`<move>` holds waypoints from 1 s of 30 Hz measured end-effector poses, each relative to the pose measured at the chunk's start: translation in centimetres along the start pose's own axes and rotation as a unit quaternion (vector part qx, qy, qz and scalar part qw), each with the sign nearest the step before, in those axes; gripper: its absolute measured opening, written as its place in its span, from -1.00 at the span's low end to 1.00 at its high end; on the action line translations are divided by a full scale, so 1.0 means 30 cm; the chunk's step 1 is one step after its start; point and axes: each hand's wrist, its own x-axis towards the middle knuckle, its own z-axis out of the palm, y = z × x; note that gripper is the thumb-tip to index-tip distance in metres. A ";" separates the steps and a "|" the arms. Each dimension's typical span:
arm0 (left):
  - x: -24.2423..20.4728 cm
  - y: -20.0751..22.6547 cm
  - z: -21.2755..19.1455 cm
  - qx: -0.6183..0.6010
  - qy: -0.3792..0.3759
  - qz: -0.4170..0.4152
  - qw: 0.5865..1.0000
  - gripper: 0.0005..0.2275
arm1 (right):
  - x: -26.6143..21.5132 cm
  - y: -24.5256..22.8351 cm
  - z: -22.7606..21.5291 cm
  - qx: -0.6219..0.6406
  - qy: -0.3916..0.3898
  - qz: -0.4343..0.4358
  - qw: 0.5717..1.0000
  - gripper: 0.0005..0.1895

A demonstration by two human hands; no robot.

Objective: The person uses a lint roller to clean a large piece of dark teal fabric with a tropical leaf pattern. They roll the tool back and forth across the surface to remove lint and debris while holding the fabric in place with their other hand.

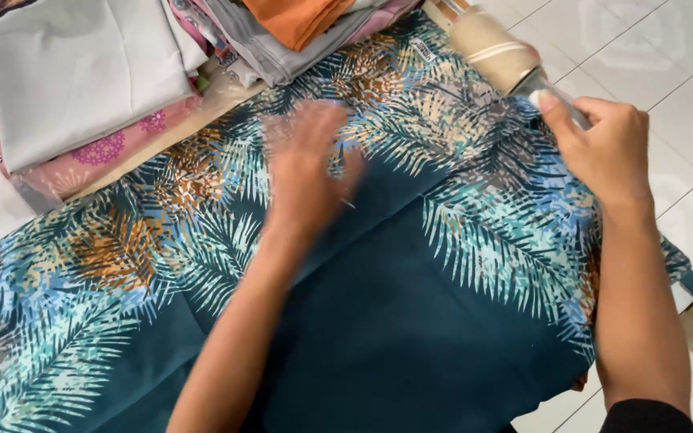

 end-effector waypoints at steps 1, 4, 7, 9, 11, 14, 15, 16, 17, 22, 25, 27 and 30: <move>0.002 0.098 -0.007 -0.134 -0.050 0.025 0.989 -0.50 | -0.001 -0.023 -0.007 0.038 -0.030 -0.024 0.999 -0.52; -0.070 0.223 0.067 -0.131 -0.170 0.108 0.971 -0.38 | -0.017 -0.117 -0.026 0.033 -0.118 -0.001 0.992 -0.43; -0.127 0.237 0.104 -0.105 -0.192 0.123 0.968 -0.37 | -0.025 -0.132 0.006 -0.049 -0.133 0.054 0.988 -0.31; -0.127 0.235 0.101 -0.107 -0.194 0.119 0.968 -0.38 | 0.003 -0.036 0.045 -0.093 -0.141 0.067 0.983 -0.25; -0.123 0.234 0.096 -0.109 -0.194 0.120 0.967 -0.38 | 0.029 0.051 0.074 -0.136 -0.144 0.081 0.977 -0.17; -0.126 0.236 0.090 -0.107 -0.199 0.119 0.967 -0.38 | 0.038 0.162 0.101 -0.206 -0.080 0.092 0.971 -0.26; -0.125 0.236 0.088 -0.109 -0.196 0.119 0.967 -0.38 | 0.032 0.191 0.104 -0.204 -0.034 0.076 0.976 -0.27; -0.123 0.237 0.086 -0.112 -0.193 0.119 0.968 -0.39 | 0.025 0.220 0.107 -0.201 0.013 0.060 0.978 -0.26; -0.123 0.239 0.087 -0.112 -0.192 0.121 0.967 -0.39 | 0.021 0.235 0.090 -0.202 0.014 0.061 0.977 -0.26; -0.123 0.240 0.084 -0.102 -0.193 0.117 0.969 -0.39 | 0.000 0.163 -0.067 0.298 -0.132 0.108 0.939 -0.80; -0.123 0.239 0.085 -0.102 -0.203 0.114 0.967 -0.38 | -0.022 0.194 -0.090 0.290 -0.200 0.088 0.932 -0.74; -0.120 0.239 0.083 -0.103 -0.202 0.113 0.967 -0.38 | -0.029 0.073 -0.124 0.215 -0.216 0.091 0.948 -0.76; -0.119 0.237 0.084 -0.105 -0.197 0.112 0.968 -0.39 | -0.020 0.061 -0.116 0.141 -0.216 0.107 0.960 -0.75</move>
